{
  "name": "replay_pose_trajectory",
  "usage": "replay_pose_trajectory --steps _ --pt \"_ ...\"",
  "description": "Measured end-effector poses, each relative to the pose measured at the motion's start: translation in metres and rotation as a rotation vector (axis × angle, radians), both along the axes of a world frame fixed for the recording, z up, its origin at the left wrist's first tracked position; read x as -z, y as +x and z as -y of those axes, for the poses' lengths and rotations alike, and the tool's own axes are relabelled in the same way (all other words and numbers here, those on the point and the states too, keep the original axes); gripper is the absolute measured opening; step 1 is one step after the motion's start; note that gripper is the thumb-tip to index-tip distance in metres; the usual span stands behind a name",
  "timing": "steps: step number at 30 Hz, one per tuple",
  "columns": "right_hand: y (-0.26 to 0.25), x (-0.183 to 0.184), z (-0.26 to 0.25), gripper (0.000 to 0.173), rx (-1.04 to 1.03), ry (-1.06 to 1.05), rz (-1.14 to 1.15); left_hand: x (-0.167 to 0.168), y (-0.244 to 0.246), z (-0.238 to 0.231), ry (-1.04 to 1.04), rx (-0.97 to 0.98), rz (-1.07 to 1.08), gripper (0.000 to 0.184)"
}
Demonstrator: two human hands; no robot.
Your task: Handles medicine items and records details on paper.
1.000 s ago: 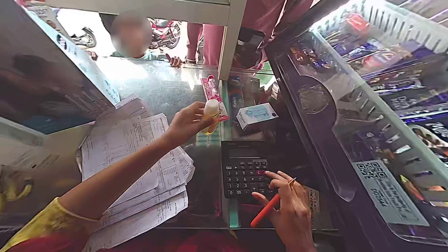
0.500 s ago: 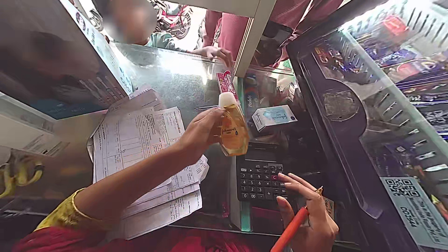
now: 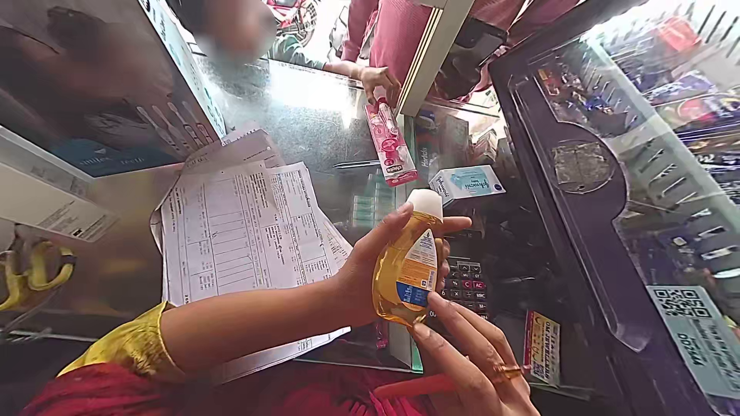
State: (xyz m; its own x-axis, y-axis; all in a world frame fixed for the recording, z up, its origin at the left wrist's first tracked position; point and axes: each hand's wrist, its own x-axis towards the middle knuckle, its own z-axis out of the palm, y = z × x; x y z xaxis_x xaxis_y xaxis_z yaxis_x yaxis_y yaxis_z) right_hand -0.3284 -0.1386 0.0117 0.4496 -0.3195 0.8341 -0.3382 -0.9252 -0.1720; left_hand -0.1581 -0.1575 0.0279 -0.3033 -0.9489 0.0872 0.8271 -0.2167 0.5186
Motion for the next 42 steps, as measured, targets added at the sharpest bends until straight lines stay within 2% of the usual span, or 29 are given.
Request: replay_pose_trajectory --steps 7,11,23,28,42 --pt "-0.007 0.006 -0.001 0.009 -0.026 0.041 0.054 -0.006 -0.001 -0.002 0.013 -0.023 0.056 0.051" --pt "-0.009 0.010 -0.001 0.004 -0.040 0.083 0.063 -0.005 -0.002 -0.004 0.048 -0.029 0.100 0.052" --pt "-0.010 0.012 0.001 0.019 -0.050 0.107 0.083 -0.007 -0.003 -0.004 0.047 -0.034 0.136 0.053" --pt "-0.009 0.012 0.002 0.013 -0.058 0.106 0.082 -0.008 -0.003 -0.004 0.060 -0.034 0.138 0.053" --pt "-0.010 0.014 0.001 0.017 -0.055 0.114 0.092 -0.007 -0.003 -0.004 0.054 -0.041 0.151 0.054"
